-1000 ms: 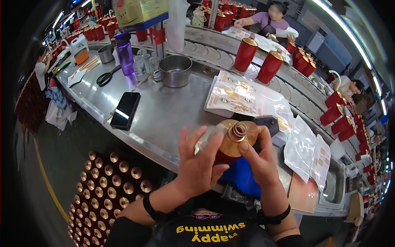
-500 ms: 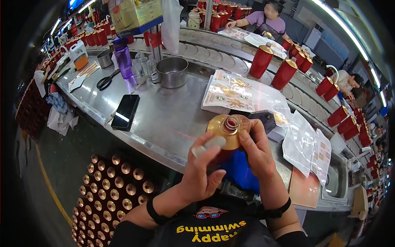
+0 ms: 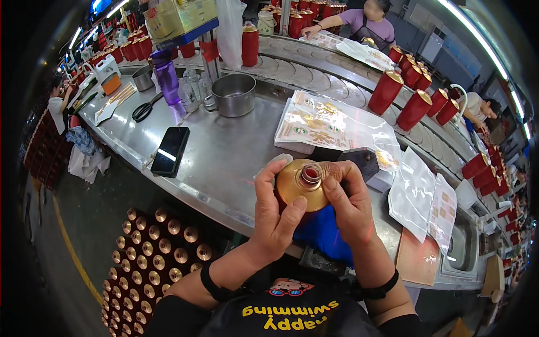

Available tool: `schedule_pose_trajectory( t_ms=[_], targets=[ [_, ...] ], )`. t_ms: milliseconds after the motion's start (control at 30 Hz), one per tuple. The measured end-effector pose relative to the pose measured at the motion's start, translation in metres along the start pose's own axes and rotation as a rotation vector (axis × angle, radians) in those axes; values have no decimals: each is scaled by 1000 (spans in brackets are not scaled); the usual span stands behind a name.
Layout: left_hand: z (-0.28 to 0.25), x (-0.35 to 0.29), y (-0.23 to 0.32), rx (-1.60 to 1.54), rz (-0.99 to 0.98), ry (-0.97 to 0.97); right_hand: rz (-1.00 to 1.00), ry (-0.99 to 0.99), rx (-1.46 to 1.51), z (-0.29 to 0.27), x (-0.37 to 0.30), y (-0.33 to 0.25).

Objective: Applying decorative labels and cleaning red wine/liquor bottles on a factory assembly line.

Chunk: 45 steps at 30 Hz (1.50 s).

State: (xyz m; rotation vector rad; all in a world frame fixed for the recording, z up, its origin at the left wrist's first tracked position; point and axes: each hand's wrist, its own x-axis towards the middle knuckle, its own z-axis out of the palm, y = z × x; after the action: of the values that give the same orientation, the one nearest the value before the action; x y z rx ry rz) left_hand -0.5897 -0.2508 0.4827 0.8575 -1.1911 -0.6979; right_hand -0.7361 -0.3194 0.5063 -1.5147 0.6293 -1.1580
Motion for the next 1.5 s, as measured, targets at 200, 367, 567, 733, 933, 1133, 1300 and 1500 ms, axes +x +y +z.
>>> schedule_pose_trajectory(
  t_ms=[200,367,567,733,933,1133,1300,1500],
  targets=[
    [-5,3,2,9,-9,-9,-52,-142,52,-7,12,-2],
    [-10,12,2,-154,-15,-68,-34,-31,28,2,1,-4],
    [-17,-10,-1,797,448,-28,-38,29,49,8,-5,-4],
    [-15,-25,4,709,457,-83,-37,52,13,14,-4,-2],
    [0,-1,10,53,62,29,-55,59,-92,16,-8,-11],
    [2,9,15,-45,11,-7,31,31,61,10,0,-14],
    [-1,5,15,-84,-39,-21,-25,12,-36,7,0,-12],
    [-7,11,12,-105,-38,-60,-10,-43,-5,2,5,-13]
  ],
)
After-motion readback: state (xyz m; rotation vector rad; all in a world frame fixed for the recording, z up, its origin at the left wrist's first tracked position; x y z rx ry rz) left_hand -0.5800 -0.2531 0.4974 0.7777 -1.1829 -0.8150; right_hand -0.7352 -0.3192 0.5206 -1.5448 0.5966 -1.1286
